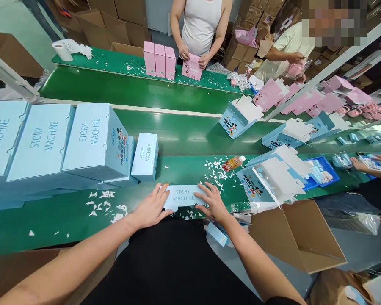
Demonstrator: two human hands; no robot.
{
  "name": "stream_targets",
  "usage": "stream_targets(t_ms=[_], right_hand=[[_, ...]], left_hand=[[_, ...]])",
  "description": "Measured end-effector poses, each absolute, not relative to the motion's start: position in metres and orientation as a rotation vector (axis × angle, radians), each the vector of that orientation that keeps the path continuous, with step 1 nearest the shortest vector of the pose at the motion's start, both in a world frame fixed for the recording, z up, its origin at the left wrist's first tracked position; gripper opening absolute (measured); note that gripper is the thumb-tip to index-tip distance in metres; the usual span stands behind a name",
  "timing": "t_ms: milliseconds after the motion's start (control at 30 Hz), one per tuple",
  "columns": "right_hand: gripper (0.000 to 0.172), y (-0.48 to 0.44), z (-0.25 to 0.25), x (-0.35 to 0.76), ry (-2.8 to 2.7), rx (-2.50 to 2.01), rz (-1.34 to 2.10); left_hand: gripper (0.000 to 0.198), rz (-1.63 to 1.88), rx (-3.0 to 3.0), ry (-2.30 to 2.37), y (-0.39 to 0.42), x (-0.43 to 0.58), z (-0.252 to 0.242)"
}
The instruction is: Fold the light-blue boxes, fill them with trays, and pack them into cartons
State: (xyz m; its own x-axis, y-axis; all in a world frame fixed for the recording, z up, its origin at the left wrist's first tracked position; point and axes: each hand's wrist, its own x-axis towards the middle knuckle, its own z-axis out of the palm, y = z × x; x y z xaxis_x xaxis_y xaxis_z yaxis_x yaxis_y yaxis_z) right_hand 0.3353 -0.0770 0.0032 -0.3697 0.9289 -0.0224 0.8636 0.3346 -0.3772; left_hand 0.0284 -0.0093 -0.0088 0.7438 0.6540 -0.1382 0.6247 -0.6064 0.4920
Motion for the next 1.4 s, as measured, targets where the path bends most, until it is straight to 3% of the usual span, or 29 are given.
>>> stream_targets(t_ms=[67,233,567,767,867,967,1100,1200,1300,1400], right_hand=[[0.026,-0.082,0.001,0.329,-2.388,-1.534,0.354],[0.020,-0.087,0.017,0.304,-2.234,-1.513,0.188],[0.022,-0.062,-0.001,0.227,-2.413,-1.493,0.506],[0.039,-0.037,0.000,0.267,-2.051,-1.646,0.681],[0.050,-0.017,0.011,0.311,-1.876,-1.861,0.538],[0.056,-0.014,0.023,0.343,-1.967,-1.929,0.395],[0.065,-0.040,0.031,0.349,-2.283,-1.673,0.687],[0.055,-0.061,0.024,0.345,-2.407,-1.494,0.863],[0.037,-0.069,0.010,0.345,-2.384,-1.445,0.815],[0.036,-0.070,-0.002,0.348,-2.374,-1.409,0.764]], left_hand=[[0.059,0.085,2.465,1.018,-0.014,0.036,-0.011],[0.050,0.031,2.501,1.017,-0.014,0.040,-0.004],[0.050,0.065,2.486,0.987,-0.011,0.034,-0.010],[0.052,0.085,2.490,0.978,-0.011,0.035,-0.007],[0.052,0.084,2.515,0.948,-0.011,0.034,-0.005],[0.052,0.066,2.536,0.920,-0.010,0.032,-0.003],[0.048,0.074,2.536,0.899,-0.010,0.030,-0.004],[0.047,0.110,2.511,0.883,-0.010,0.030,-0.007],[0.047,0.133,2.494,0.881,-0.010,0.028,-0.012],[0.048,0.176,2.477,0.863,-0.010,0.026,-0.020]])
